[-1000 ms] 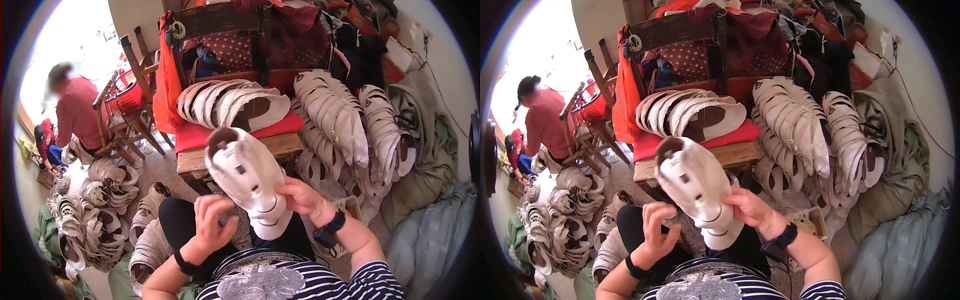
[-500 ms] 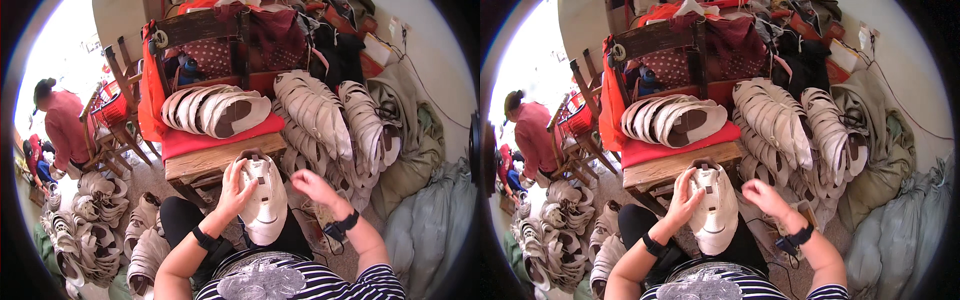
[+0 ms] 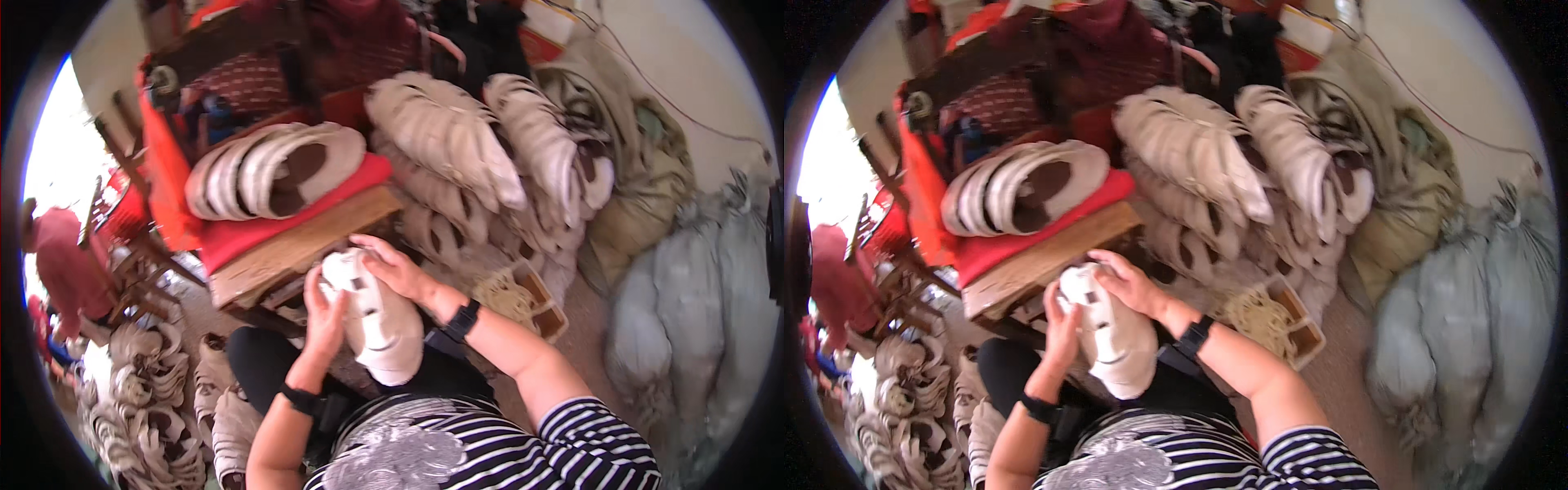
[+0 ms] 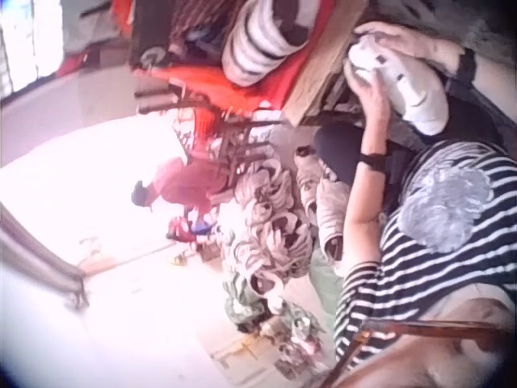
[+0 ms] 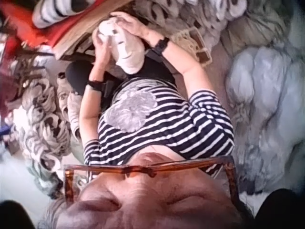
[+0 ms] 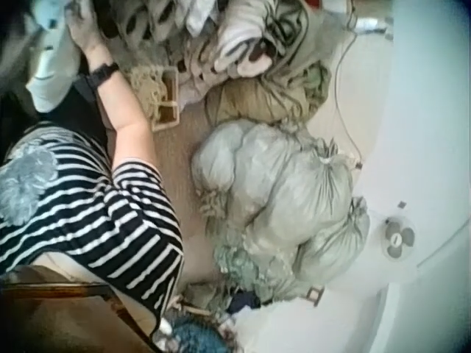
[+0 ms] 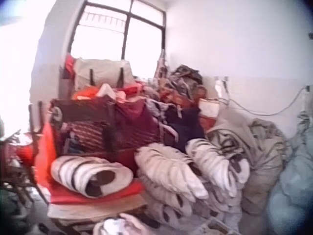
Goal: The recorder is lacing a white shoe upper in a workshop environment.
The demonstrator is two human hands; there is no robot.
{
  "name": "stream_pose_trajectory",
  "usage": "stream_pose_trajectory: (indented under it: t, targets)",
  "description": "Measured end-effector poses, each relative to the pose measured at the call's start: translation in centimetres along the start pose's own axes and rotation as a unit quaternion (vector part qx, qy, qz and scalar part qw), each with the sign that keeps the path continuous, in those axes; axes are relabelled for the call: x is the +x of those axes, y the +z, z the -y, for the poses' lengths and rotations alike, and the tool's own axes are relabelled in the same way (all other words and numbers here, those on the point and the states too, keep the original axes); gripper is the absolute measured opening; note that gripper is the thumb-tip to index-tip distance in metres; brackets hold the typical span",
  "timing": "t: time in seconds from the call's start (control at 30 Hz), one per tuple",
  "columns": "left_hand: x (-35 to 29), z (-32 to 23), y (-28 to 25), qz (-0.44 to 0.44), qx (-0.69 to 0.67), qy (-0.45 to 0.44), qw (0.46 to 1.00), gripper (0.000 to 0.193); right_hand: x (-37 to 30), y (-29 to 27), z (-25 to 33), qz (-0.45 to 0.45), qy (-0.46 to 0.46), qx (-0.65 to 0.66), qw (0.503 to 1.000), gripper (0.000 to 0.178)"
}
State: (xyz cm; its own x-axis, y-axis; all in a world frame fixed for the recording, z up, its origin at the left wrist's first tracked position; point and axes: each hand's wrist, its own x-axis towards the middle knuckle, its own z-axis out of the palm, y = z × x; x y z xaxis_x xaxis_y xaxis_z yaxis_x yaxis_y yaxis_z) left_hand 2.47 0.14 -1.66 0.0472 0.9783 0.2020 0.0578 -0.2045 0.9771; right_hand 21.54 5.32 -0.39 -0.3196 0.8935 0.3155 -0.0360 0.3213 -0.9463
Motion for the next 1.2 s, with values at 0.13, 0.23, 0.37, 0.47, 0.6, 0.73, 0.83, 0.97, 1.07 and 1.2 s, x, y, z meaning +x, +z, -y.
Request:
stream_pose_trajectory:
  t: [0.13,0.23,0.37,0.47,0.6,0.73,0.83,0.97,1.07,1.2]
  targets:
    - [0.2,-0.7,-0.8,0.014,-0.035,-0.013,0.999,0.057,-5.3,-2.6,-1.5,-0.035,0.104,0.04,0.993,0.038]
    - [0.2,-1.7,-0.6,0.022,-0.03,-0.037,0.999,0.056,-13.5,-5.9,-5.9,-0.091,0.347,0.037,0.933,0.027]
    - [0.4,-2.0,0.1,0.028,-0.023,-0.051,0.998,0.058,-22.3,-13.5,-13.6,-0.279,0.427,-0.155,0.846,0.023]
    - [0.1,-0.9,-0.5,0.021,-0.016,-0.044,0.999,0.061,-23.3,-17.8,-16.2,-0.317,0.372,-0.387,0.782,0.027]
    - [0.1,0.1,-1.1,0.006,0.039,-0.043,0.998,0.063,-21.9,-19.7,-18.0,-0.345,0.334,-0.383,0.789,0.031]
    - [-0.2,-1.5,-0.1,-0.01,0.026,-0.041,0.999,0.065,-18.8,-19.1,-18.5,-0.34,0.289,-0.501,0.741,0.03]
    - [0.0,-2.2,-0.1,-0.004,0.044,-0.045,0.998,0.063,-18.4,-20.3,-19.8,-0.271,0.395,-0.567,0.671,0.016]
    - [-0.3,-3.8,-1.2,-0.027,0.21,-0.026,0.977,0.068,-17.0,-21.8,-20.3,-0.336,0.303,-0.443,0.774,0.018]
    - [-0.5,-7.3,-0.3,-0.053,0.413,0.16,0.895,0.07,-13.2,-20.2,-15.0,-0.343,0.37,-0.074,0.86,0.018]
    - [-0.8,-9.8,1.3,0.071,0.223,0.18,0.955,0.066,-8.2,-13.9,-3.0,-0.149,0.261,-0.068,0.951,0.011]
